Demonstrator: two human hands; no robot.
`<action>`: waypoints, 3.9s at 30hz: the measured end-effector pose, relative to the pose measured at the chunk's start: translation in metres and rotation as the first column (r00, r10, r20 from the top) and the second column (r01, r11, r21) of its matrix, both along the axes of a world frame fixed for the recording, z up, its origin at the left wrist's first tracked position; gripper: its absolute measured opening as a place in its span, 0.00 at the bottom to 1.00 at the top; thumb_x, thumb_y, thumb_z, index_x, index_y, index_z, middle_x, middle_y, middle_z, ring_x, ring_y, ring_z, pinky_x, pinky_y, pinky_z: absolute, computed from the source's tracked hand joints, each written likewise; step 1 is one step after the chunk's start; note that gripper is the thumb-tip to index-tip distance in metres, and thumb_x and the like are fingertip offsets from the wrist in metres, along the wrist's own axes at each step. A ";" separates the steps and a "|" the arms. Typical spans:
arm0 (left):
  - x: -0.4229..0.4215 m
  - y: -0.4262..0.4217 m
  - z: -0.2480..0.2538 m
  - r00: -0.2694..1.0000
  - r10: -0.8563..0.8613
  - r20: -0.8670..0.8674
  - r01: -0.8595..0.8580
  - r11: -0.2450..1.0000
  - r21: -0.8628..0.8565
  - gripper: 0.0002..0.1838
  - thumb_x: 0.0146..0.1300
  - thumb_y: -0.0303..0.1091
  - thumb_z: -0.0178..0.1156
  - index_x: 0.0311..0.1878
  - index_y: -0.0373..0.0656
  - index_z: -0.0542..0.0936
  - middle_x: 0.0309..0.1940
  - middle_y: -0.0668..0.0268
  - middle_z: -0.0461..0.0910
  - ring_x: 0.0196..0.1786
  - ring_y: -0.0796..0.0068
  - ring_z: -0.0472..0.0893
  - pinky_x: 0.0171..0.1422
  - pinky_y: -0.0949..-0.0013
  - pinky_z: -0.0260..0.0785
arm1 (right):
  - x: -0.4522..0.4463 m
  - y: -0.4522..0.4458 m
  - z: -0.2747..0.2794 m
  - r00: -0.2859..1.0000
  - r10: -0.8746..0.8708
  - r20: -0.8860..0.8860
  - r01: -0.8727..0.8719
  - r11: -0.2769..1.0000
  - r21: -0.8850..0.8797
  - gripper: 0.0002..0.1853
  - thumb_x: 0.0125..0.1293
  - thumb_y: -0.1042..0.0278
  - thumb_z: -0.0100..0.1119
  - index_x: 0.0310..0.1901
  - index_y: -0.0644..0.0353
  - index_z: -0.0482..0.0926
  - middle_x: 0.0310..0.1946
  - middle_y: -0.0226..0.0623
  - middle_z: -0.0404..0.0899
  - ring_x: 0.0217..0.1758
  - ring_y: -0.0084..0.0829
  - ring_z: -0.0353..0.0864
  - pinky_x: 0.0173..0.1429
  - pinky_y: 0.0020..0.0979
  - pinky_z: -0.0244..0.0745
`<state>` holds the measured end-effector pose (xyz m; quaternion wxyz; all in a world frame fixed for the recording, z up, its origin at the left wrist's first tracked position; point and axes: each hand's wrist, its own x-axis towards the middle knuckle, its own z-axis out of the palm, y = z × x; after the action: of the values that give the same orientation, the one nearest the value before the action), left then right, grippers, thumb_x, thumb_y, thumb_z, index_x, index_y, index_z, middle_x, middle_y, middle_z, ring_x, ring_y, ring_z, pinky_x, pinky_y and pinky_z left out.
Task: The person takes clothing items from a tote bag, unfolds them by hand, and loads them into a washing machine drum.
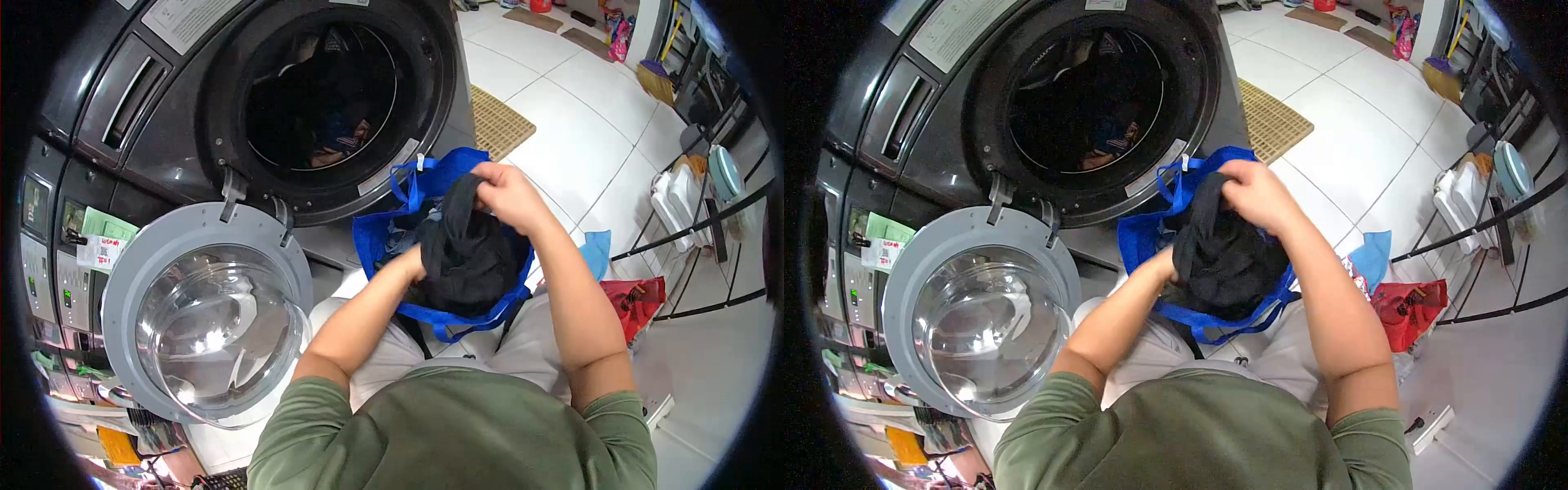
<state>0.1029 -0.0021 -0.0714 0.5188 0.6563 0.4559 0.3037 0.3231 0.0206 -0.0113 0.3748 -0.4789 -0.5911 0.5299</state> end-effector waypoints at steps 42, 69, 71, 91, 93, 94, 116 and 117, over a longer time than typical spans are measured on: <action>-0.072 0.091 -0.134 0.969 0.223 -0.108 -0.244 0.937 -0.251 0.10 0.62 0.36 0.58 0.37 0.40 0.81 0.27 0.63 0.81 0.32 0.66 0.81 0.46 0.61 0.72 | 0.044 0.013 -0.035 0.668 0.128 0.733 -0.267 0.961 0.075 0.20 0.62 0.52 0.65 0.48 0.58 0.84 0.43 0.48 0.84 0.50 0.47 0.83 0.56 0.41 0.76; -0.007 -0.060 -0.040 0.570 0.698 0.432 0.043 0.501 -0.865 0.31 0.72 0.50 0.51 0.67 0.33 0.67 0.65 0.50 0.72 0.65 0.53 0.75 0.71 0.48 0.65 | -0.047 -0.030 0.229 0.120 0.423 -0.898 -0.130 0.903 0.409 0.31 0.69 0.47 0.58 0.67 0.57 0.67 0.63 0.45 0.73 0.66 0.45 0.72 0.71 0.47 0.65; -0.020 -0.061 0.021 0.498 0.703 0.507 -0.029 0.598 -0.801 0.26 0.74 0.45 0.47 0.64 0.33 0.70 0.62 0.50 0.75 0.64 0.54 0.75 0.71 0.47 0.65 | -0.028 -0.025 0.221 0.336 0.276 -0.900 0.045 0.950 0.309 0.31 0.70 0.50 0.58 0.68 0.58 0.66 0.64 0.45 0.72 0.66 0.46 0.72 0.71 0.47 0.66; -0.031 -0.066 0.211 0.089 0.334 0.938 0.119 0.932 -0.343 0.20 0.77 0.42 0.44 0.59 0.34 0.65 0.61 0.44 0.67 0.66 0.43 0.68 0.74 0.33 0.55 | -0.040 -0.067 0.077 0.942 -0.325 0.078 0.144 0.606 0.782 0.29 0.53 0.56 0.72 0.51 0.63 0.73 0.47 0.51 0.77 0.49 0.49 0.79 0.54 0.42 0.75; -0.028 -0.063 0.212 0.074 0.345 0.936 0.084 0.933 -0.350 0.19 0.77 0.40 0.45 0.57 0.33 0.64 0.59 0.43 0.67 0.64 0.44 0.69 0.73 0.34 0.59 | -0.058 -0.078 0.074 0.977 -0.015 0.214 -0.103 0.844 0.527 0.35 0.51 0.50 0.75 0.54 0.65 0.72 0.50 0.57 0.78 0.55 0.51 0.79 0.57 0.39 0.74; -0.027 -0.061 0.213 0.065 0.349 0.935 0.066 0.933 -0.353 0.18 0.76 0.40 0.45 0.57 0.32 0.64 0.59 0.42 0.67 0.63 0.45 0.70 0.72 0.34 0.62 | -0.062 -0.080 0.078 0.922 -0.024 0.387 -0.155 0.892 0.424 0.33 0.50 0.51 0.75 0.52 0.64 0.74 0.45 0.56 0.80 0.52 0.49 0.81 0.55 0.38 0.75; 0.036 -0.109 0.052 0.920 -0.030 0.392 -0.180 0.855 0.487 0.14 0.66 0.27 0.56 0.54 0.40 0.76 0.48 0.62 0.78 0.51 0.68 0.79 0.57 0.68 0.72 | -0.146 -0.160 0.028 0.876 -0.223 0.427 -0.232 0.580 0.781 0.06 0.54 0.71 0.56 0.32 0.62 0.74 0.32 0.42 0.73 0.26 0.41 0.82 0.29 0.38 0.80; 0.035 -0.104 0.047 0.938 -0.022 0.345 -0.167 0.845 0.508 0.14 0.66 0.26 0.56 0.54 0.40 0.77 0.48 0.61 0.78 0.52 0.68 0.79 0.57 0.68 0.72 | -0.145 -0.159 0.023 0.881 -0.202 0.428 -0.229 0.609 0.759 0.06 0.54 0.71 0.57 0.32 0.63 0.74 0.32 0.42 0.73 0.26 0.41 0.82 0.29 0.38 0.80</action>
<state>0.1377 -0.1063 -0.0246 0.3760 0.6936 0.2834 0.5452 0.1785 -0.1379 0.0119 0.3867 -0.3725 -0.8396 0.0823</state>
